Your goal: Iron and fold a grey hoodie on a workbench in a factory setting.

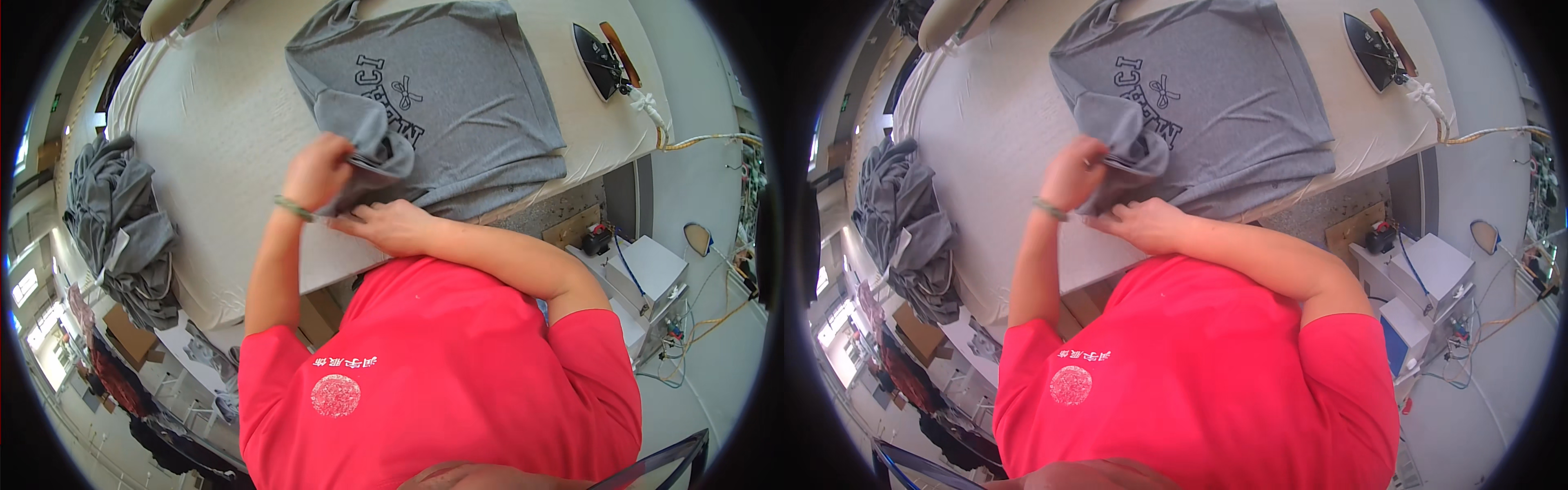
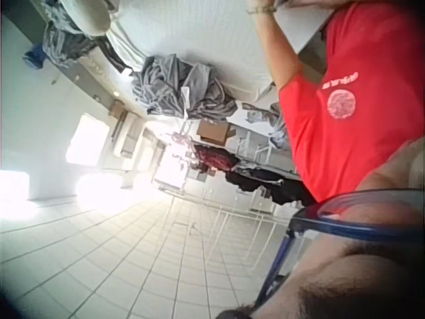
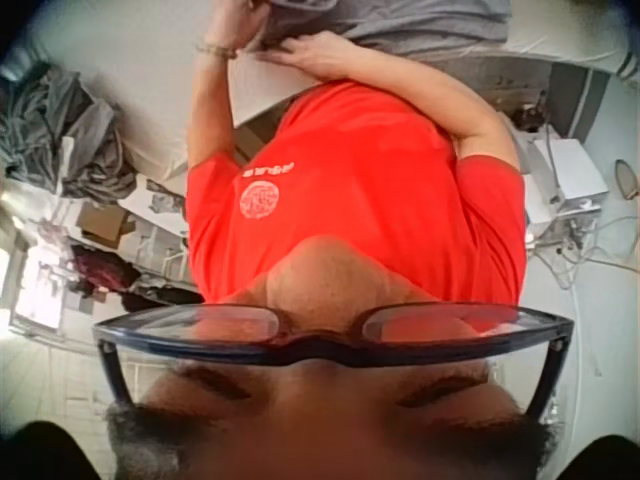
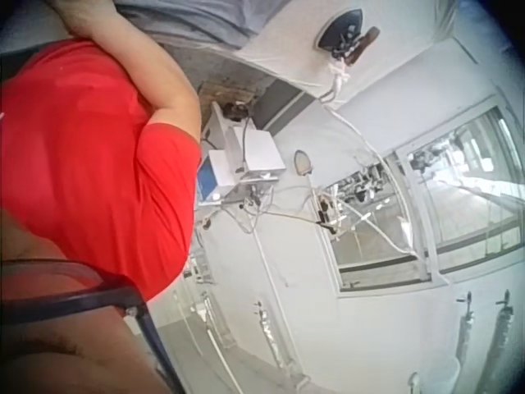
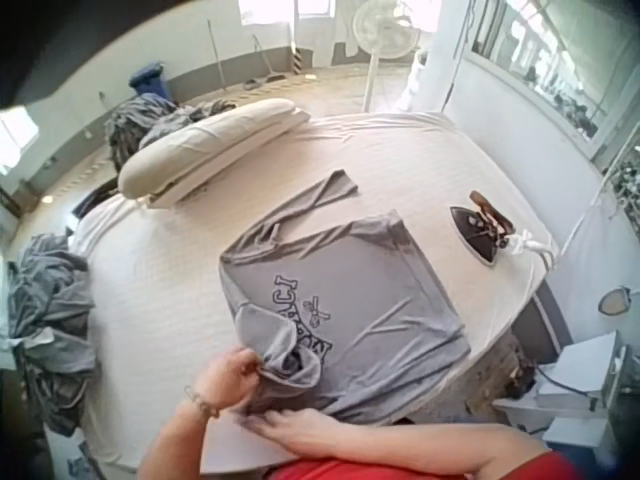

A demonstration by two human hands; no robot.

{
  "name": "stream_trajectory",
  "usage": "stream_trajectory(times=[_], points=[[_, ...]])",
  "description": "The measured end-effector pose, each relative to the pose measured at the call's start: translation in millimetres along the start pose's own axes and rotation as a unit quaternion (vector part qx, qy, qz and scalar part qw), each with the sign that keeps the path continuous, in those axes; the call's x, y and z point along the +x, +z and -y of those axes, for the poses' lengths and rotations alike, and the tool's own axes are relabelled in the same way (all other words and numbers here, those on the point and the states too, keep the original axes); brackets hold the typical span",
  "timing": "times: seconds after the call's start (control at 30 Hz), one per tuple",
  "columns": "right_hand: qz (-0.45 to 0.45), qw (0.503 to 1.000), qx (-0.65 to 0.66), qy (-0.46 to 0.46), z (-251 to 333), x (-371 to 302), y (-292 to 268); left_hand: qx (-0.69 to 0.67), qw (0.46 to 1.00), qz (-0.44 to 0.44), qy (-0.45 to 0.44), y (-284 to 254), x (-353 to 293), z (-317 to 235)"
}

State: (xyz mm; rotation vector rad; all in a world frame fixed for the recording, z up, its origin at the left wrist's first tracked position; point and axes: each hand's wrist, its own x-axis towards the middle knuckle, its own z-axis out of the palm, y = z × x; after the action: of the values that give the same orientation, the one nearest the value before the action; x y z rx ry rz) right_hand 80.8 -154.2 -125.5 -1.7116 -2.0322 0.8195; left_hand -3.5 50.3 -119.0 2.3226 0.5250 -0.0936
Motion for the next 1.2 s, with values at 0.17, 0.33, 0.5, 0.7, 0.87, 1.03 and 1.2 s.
stream_trajectory(times=[0.17, 0.33, 0.5, 0.7, 0.87, 1.03, 1.2], points=[[-0.117, 0.983, 0.134, 0.038, -22, -56, -9, -0.418, 0.796, -0.380, -0.218, -31, -107, 115], [-0.162, 0.965, 0.128, 0.159, -46, -119, -34, -0.410, 0.664, -0.474, -0.407, 53, -175, 99], [-0.287, 0.869, 0.157, 0.371, -104, -193, -72, -0.547, 0.717, -0.051, -0.429, 125, -127, -76], [-0.329, 0.805, 0.103, 0.482, -194, -262, -113, -0.677, 0.573, -0.049, -0.459, 165, -61, -150], [-0.239, 0.866, 0.104, 0.427, -229, -276, -116, -0.645, 0.553, -0.090, -0.519, 199, -19, -150], [-0.248, 0.906, 0.105, 0.327, -241, -281, -113, -0.565, 0.619, -0.161, -0.521, 207, -21, -163], [-0.302, 0.924, 0.104, 0.212, -261, -279, -113, -0.532, 0.608, -0.369, -0.459, 218, -62, -202]])
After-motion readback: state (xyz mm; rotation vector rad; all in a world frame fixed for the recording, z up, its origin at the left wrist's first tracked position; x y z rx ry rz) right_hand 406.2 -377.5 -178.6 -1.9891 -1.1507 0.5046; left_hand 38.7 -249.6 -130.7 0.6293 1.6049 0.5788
